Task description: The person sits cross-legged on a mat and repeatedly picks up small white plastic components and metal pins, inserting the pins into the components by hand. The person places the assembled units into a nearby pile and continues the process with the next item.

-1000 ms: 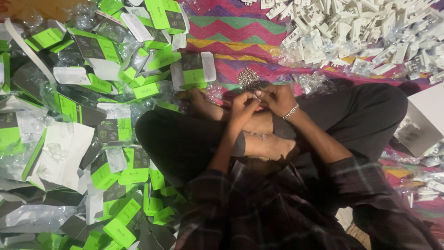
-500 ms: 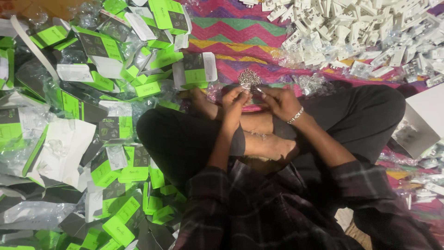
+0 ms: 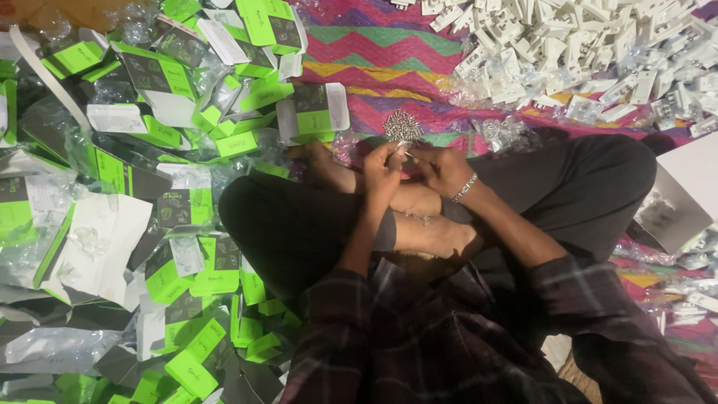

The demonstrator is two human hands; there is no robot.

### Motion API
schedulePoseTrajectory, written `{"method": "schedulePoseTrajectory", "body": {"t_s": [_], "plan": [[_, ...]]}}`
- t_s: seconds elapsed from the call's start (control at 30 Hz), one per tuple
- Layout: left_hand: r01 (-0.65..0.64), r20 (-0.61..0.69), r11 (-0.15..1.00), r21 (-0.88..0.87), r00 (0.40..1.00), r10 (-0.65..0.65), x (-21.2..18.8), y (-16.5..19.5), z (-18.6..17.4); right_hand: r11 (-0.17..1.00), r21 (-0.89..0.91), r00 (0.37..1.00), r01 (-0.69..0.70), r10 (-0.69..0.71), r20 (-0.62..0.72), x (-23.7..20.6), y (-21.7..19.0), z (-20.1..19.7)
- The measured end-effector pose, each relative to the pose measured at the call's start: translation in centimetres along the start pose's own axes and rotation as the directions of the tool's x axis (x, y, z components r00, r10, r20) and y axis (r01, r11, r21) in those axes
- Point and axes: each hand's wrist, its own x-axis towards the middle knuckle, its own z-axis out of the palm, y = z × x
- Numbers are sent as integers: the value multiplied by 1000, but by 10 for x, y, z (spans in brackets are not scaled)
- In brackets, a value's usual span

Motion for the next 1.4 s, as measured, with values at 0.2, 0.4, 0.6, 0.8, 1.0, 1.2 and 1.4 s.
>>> {"method": "schedulePoseTrajectory", "body": {"t_s": [0.2,0.4,0.6,0.8,1.0,1.2,1.4], "plan": [[-70,-30,996,57,997,72,-4,1,-6,1000,16,997,3,-2,-75,9,0,15],[-17,-19,998,53,1000,18,2,-7,-9,998,66,995,-16,23,-102,8,17,32],[-138,279,990,-22,950,139,-49,15,9,968,-162,898,-191,106,-427,44,65,-4],[117,78,973,-199,992,-103,-26,14,18,687,703,940,-183,332,-80,21,50,5],[170,75,923,-346,985,-154,-17,-9,5,339,861,916,-380,266,300,15,6,27],[143,12,942,-304,989,-147,-14,-4,3,214,848,849,-485,346,399,15,-3,19],[129,24,939,-318,991,-128,-17,23,5,251,858,846,-449,429,317,11,6,30]]}}
